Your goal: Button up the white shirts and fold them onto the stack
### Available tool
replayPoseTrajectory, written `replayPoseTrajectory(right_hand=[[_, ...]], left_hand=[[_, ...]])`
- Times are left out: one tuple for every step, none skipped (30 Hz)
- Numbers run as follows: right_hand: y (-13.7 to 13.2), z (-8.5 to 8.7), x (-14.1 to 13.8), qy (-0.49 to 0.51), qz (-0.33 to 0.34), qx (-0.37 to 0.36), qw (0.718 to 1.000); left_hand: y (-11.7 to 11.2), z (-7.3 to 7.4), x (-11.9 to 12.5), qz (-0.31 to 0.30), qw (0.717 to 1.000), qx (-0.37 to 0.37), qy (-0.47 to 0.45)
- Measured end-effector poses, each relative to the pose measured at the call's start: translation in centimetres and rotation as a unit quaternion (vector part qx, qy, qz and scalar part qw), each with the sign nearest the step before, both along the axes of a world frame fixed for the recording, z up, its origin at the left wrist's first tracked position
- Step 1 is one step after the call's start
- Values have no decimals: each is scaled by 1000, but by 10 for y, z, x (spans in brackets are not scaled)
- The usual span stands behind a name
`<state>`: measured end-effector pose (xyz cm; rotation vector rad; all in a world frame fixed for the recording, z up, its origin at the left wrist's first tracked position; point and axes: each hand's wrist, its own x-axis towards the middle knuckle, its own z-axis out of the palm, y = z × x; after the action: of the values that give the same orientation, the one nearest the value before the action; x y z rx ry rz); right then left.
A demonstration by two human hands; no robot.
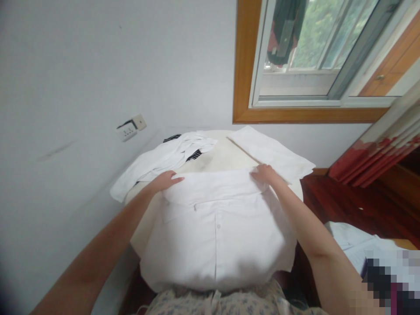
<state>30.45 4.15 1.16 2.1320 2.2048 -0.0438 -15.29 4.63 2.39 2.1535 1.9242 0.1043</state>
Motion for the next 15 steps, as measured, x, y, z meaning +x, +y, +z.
replayPoseTrajectory(right_hand=[[1, 1, 1, 0, 2, -5, 1000], [0, 1, 2, 1, 7, -8, 1000], [-1, 2, 2, 1, 12, -10, 1000], [-3, 2, 2, 3, 16, -9, 1000], [-6, 2, 2, 13, 17, -4, 1000], [-10, 2, 2, 32, 17, 7, 999], [-13, 2, 1, 57, 13, 22, 998], [-17, 3, 0, 86, 6, 39, 996], [-20, 4, -1, 112, -3, 57, 992], [-22, 5, -3, 129, -13, 73, 989], [-22, 6, -5, 134, -21, 87, 987], [-22, 8, -8, 130, -28, 100, 986], [-20, 10, -11, 121, -33, 113, 986], [-17, 11, -15, 108, -34, 125, 986], [-13, 13, -19, 94, -34, 137, 985]], left_hand=[[-3, 2, 1, 5, 1000, -7, 6], [-6, 4, 1, 7, 1000, -14, 8], [-11, 5, 1, 6, 1000, -20, 2], [-16, 6, 0, 2, 1000, -23, -14], [-20, 7, -2, -3, 999, -25, -39], [-24, 7, -4, -8, 997, -27, -69], [-28, 7, -5, -11, 995, -27, -98], [-30, 8, -7, -13, 993, -24, -118], [-31, 8, -8, -12, 992, -13, -124], [-31, 8, -7, -9, 993, 4, -117], [-30, 8, -6, -4, 995, 26, -99], [-27, 9, -4, 3, 996, 50, -75], [-24, 10, -1, 14, 996, 73, -50], [-20, 11, 3, 29, 995, 94, -27], [-16, 13, 6, 43, 993, 113, -6]])
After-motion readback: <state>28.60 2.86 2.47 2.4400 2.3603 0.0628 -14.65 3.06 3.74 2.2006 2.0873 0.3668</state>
